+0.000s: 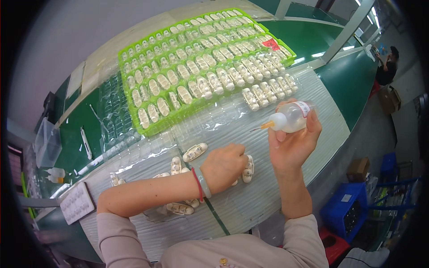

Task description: The person applies a liquid from a small bottle onto small white components arranged on a table. They then pick up the treated components and place them into a green plastic tray. The process is repeated continuously throughout the clip.

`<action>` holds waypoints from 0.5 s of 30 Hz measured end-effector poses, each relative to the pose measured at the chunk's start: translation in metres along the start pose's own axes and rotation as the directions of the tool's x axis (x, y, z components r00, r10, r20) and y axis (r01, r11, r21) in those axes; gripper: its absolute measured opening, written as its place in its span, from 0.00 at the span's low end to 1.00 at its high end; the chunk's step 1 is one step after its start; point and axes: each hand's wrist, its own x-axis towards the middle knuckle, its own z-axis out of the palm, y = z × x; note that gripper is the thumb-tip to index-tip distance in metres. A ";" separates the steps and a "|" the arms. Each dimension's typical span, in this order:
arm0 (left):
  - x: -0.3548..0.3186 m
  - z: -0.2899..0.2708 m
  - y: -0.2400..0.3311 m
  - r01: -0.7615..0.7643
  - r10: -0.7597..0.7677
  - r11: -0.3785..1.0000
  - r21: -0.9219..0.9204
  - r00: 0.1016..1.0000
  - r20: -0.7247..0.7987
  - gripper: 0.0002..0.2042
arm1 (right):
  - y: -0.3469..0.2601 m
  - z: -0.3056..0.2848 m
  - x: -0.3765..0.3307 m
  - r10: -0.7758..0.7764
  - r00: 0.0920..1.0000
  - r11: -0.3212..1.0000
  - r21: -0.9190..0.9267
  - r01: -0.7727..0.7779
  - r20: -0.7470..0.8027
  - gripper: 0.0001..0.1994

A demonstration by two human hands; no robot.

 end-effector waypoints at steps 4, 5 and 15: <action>-0.006 -0.037 0.000 0.009 -0.011 0.999 0.052 0.999 0.049 0.07 | -0.005 0.002 0.001 0.001 1.000 0.999 0.050 0.000 -0.018 0.21; -0.005 -0.047 -0.006 0.020 -0.022 0.996 0.089 1.000 0.022 0.07 | -0.004 0.003 0.002 0.000 1.000 0.998 0.056 0.001 -0.025 0.21; 0.031 -0.097 -0.127 0.382 -0.317 0.911 0.156 0.889 -0.330 0.07 | 0.005 0.008 0.000 -0.015 0.995 0.996 -0.086 0.006 -0.100 0.20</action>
